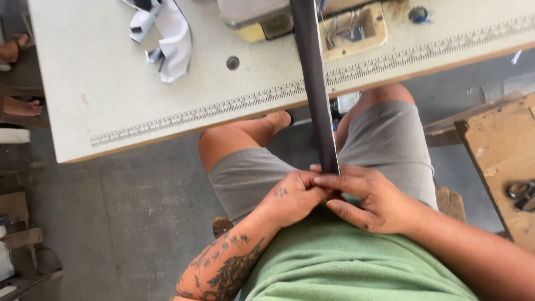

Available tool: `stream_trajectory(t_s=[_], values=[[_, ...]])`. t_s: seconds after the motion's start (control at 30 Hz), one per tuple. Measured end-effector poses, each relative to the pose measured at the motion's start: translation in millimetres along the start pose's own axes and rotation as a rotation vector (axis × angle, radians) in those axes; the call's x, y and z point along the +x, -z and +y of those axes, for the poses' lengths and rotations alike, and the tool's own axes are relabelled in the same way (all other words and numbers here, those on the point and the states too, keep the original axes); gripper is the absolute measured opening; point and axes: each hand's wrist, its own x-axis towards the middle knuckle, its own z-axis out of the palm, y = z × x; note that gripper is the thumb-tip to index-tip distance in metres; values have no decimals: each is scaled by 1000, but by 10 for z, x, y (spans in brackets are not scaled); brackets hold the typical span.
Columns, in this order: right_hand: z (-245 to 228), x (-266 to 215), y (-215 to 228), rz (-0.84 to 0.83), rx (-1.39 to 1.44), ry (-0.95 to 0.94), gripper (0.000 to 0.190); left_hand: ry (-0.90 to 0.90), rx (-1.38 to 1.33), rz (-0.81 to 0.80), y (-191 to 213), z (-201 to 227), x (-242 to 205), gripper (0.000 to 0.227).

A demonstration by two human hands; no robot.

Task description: Using an industrial overlock sewing machine to sew and finish the edges of long fabric strips and attach labels.

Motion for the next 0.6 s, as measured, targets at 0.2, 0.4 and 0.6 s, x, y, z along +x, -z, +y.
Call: stream_trajectory(t_s=[0.2,0.4,0.6], values=[[345,-363,-52,42,19,-318,30,-200,837,-18,520,513,17,34],[393,-445,1,-46,177,-196,38,-146,619,399,1020,1546,458,37],[349,-479,149,-278,234,33,43,-143,-152,213,957,1119,1139,27]])
